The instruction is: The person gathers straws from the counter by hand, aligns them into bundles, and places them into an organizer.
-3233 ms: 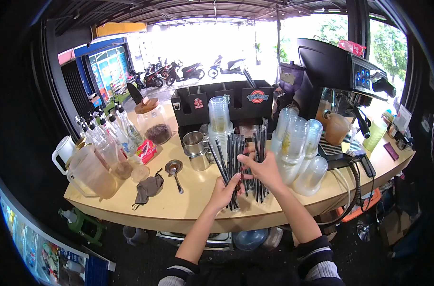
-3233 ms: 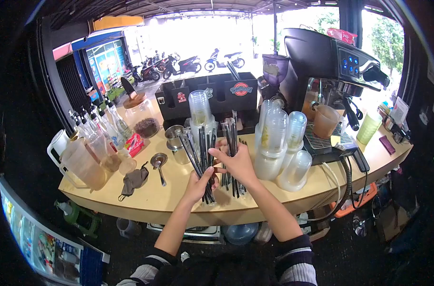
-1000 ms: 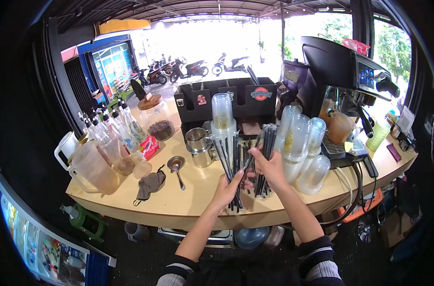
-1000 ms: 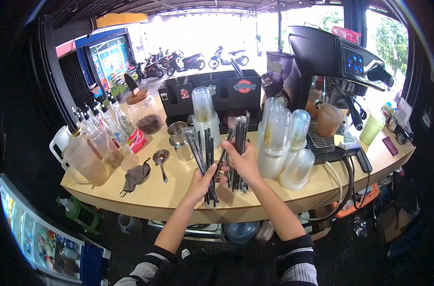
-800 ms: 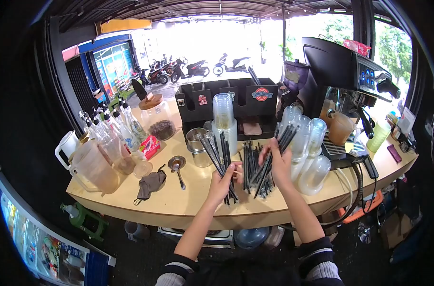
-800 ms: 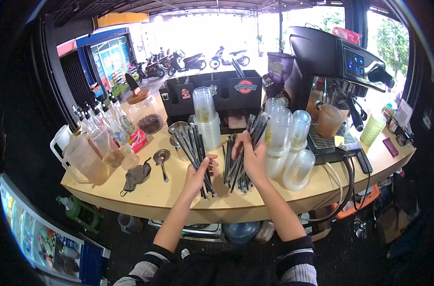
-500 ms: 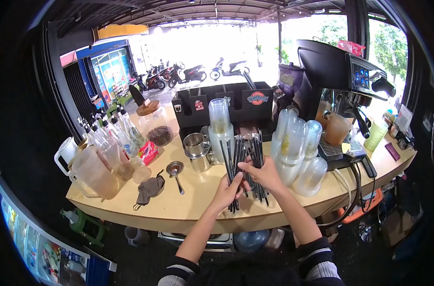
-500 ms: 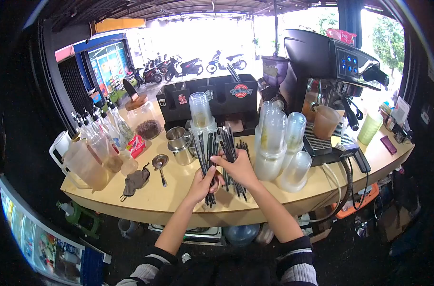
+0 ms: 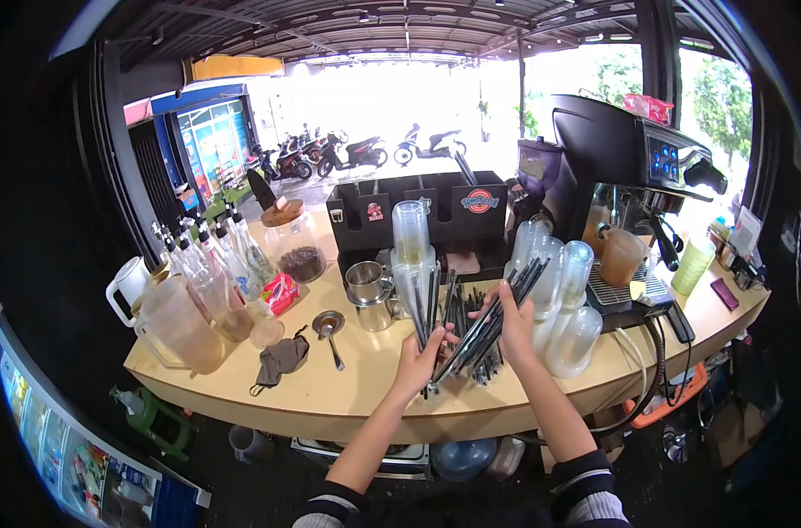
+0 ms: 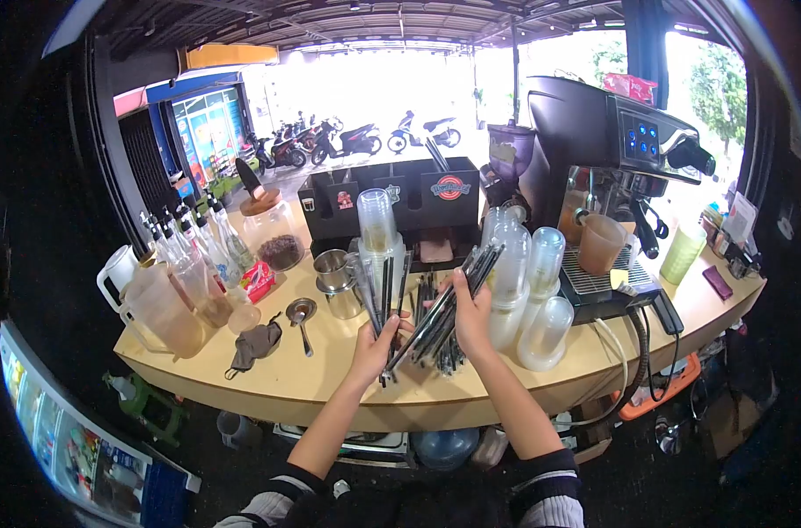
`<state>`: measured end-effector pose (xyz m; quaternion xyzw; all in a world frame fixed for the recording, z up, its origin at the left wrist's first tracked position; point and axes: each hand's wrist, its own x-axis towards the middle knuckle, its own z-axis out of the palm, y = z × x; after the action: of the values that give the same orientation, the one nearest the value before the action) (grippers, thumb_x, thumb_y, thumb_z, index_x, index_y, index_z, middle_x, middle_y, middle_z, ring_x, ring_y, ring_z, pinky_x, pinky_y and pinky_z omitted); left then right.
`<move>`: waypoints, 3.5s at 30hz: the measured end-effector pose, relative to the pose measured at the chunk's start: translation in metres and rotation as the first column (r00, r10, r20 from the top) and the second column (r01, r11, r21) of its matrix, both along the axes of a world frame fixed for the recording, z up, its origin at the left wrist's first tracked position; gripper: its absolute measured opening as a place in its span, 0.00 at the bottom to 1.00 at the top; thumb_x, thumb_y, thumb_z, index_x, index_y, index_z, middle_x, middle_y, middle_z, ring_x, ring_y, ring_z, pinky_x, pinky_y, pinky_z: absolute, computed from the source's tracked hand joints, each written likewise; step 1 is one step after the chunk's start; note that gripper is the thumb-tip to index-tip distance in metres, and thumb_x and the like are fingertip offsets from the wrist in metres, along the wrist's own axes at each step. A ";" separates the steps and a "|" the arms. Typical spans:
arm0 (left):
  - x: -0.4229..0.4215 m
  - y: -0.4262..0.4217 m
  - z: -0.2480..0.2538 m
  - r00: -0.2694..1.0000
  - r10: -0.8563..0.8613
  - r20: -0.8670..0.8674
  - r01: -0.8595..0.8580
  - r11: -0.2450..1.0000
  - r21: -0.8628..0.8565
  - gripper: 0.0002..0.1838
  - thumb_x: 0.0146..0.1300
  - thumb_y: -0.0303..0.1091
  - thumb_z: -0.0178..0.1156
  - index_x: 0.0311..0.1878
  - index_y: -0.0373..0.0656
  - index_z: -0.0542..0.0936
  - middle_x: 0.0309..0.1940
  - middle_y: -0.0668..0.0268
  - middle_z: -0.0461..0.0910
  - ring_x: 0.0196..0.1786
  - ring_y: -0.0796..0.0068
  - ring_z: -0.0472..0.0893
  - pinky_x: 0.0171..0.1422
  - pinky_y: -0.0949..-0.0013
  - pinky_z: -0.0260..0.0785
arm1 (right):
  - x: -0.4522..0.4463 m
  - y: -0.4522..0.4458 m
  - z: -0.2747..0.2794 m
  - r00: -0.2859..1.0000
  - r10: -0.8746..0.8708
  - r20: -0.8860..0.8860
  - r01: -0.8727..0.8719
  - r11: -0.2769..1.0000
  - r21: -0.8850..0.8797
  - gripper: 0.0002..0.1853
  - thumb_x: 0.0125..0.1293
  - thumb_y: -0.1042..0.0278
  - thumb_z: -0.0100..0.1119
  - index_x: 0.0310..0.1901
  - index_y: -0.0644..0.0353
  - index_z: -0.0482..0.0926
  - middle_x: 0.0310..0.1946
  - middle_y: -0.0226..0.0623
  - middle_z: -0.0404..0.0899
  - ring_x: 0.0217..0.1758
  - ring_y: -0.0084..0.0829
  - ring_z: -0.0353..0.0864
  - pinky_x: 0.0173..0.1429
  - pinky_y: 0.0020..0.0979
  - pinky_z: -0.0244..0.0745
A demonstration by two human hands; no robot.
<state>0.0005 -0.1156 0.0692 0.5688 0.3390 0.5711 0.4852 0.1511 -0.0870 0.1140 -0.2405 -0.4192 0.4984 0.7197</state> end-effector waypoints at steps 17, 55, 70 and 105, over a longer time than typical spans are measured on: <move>0.013 -0.016 0.001 0.979 -0.159 0.126 0.166 0.985 -0.053 0.15 0.67 0.41 0.41 0.44 0.38 0.69 0.25 0.65 0.75 0.12 0.88 0.61 0.15 0.83 0.52 | -0.007 -0.019 0.009 0.927 0.230 0.296 -0.184 0.967 -0.175 0.16 0.51 0.69 0.65 0.38 0.64 0.71 0.15 0.21 0.65 0.11 0.10 0.56 0.14 0.17 0.49; -0.003 -0.011 -0.003 0.965 -0.263 -0.015 0.262 0.964 -0.042 0.22 0.68 0.45 0.36 0.49 0.38 0.71 0.20 0.69 0.72 0.14 0.87 0.61 0.18 0.83 0.54 | -0.011 -0.027 0.025 0.884 0.227 0.409 -0.165 0.970 -0.180 0.12 0.52 0.66 0.64 0.31 0.64 0.73 0.18 0.25 0.70 0.18 0.14 0.68 0.28 0.23 0.79; -0.009 0.013 0.008 0.957 0.059 0.284 -0.011 0.986 -0.169 0.17 0.66 0.44 0.44 0.42 0.40 0.74 0.29 0.73 0.74 0.18 0.91 0.57 0.20 0.84 0.49 | 0.002 -0.036 0.003 0.629 -0.358 0.690 -0.135 0.824 0.550 0.12 0.49 0.81 0.58 0.37 0.65 0.76 0.31 0.37 0.79 0.34 0.25 0.78 0.40 0.27 0.73; -0.011 -0.012 0.008 0.884 -0.429 0.186 0.462 0.862 -0.207 0.18 0.67 0.49 0.40 0.33 0.44 0.67 0.18 0.73 0.64 0.14 0.88 0.54 0.16 0.82 0.46 | -0.007 -0.008 0.024 0.793 0.518 0.321 -0.418 0.845 -0.333 0.11 0.56 0.64 0.61 0.32 0.61 0.72 0.12 0.21 0.61 0.11 0.13 0.57 0.14 0.18 0.51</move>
<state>-0.0106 -0.1272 0.0770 0.5276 0.2331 0.4336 0.6923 0.1440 -0.0955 0.1378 -0.3114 -0.5387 0.6499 0.4364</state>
